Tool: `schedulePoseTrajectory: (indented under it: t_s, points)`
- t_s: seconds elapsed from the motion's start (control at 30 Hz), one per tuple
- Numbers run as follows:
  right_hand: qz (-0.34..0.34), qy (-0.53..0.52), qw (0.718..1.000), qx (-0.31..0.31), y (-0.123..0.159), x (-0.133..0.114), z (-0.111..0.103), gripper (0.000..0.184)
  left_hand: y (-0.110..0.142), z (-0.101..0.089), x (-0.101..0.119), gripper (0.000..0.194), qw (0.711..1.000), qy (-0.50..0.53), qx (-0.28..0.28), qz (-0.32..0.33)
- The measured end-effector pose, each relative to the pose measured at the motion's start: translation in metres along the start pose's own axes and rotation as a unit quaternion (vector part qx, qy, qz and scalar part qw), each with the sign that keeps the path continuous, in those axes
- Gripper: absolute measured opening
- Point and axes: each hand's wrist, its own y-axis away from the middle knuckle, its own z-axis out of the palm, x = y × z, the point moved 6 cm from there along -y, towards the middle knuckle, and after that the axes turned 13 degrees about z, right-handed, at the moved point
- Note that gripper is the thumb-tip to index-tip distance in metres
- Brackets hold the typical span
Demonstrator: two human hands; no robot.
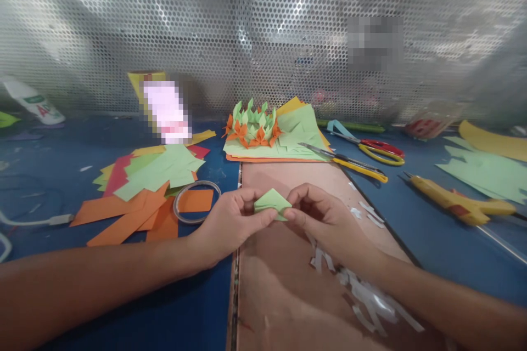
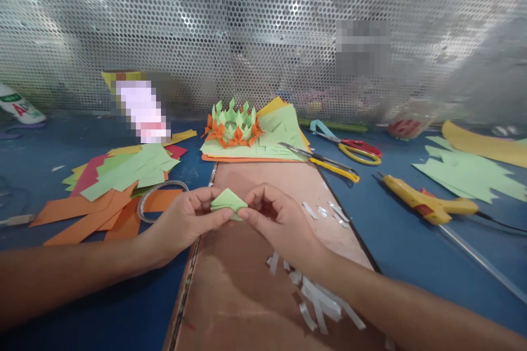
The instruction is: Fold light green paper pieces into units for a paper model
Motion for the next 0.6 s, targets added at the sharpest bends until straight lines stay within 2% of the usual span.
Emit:
schedulePoseTrajectory:
  t_s: [0.2, 0.47, 0.6]
  points:
    - [0.013, -0.025, 1.0, -0.009, 0.0006, 0.0031, 0.0008, 0.022, -0.0004, 0.002, 0.0023, 0.015, 0.999, 0.042, 0.004, -0.004]
    - [0.029, -0.025, 0.999, -0.013, 0.0025, 0.0003, 0.0027, 0.024, 0.0001, 0.0009, 0.0021, 0.015, 1.0, 0.019, 0.006, -0.017]
    - [0.023, -0.024, 0.999, 0.028, 0.0022, -0.0012, -0.0009, 0.025, -0.001, -0.0004, 0.0018, 0.015, 1.0, 0.02, 0.021, -0.012]
